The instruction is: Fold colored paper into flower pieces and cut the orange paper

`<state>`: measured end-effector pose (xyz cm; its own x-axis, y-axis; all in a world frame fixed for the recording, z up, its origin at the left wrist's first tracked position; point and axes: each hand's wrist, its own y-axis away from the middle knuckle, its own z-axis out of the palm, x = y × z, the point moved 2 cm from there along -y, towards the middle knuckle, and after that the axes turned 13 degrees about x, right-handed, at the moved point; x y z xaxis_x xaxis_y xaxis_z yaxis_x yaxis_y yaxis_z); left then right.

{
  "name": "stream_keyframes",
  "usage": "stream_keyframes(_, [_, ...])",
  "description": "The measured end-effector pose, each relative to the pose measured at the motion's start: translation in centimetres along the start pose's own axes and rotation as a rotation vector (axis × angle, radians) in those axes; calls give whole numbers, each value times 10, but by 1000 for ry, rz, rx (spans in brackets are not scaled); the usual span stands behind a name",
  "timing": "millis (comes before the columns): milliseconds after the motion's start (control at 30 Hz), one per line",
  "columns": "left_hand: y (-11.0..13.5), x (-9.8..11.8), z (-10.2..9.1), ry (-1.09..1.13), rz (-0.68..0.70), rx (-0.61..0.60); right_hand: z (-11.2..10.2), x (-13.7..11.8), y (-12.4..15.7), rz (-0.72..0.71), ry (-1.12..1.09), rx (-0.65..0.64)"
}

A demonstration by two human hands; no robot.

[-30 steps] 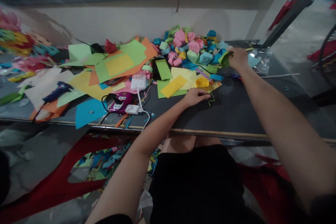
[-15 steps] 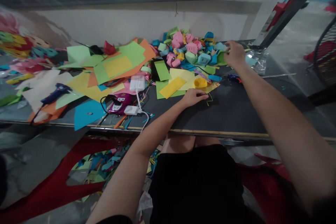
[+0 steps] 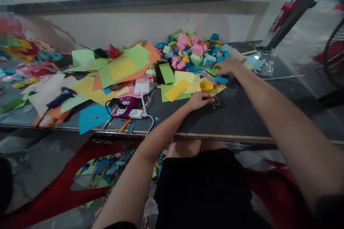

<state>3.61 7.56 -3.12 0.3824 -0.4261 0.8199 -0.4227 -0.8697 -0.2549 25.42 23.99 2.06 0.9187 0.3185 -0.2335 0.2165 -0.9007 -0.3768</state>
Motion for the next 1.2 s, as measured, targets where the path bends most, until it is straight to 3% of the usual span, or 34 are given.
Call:
stream_keyframes(133, [0,0,1,-15,-17,6,-17,-3,-6,134,-64,-156])
stream_keyframes(300, [-1,0,2,-18,-3,0,-53,-4,0,300,-431,-10])
stream_keyframes(433, [0,3,1,-19,5,-5,-59,1,7,459,-517,40])
stream_keyframes(667, [0,2,0,-20,5,3,-67,4,5,298,-325,93])
stream_keyframes(933, [-1,0,2,-14,2,14,-91,-22,1,206,-329,259])
stream_keyframes(1133, [0,1,0,-3,16,6,-117,-39,2,151,-208,466])
stream_keyframes(1200, [0,0,0,-12,22,8,-121,-43,1,193,-189,441])
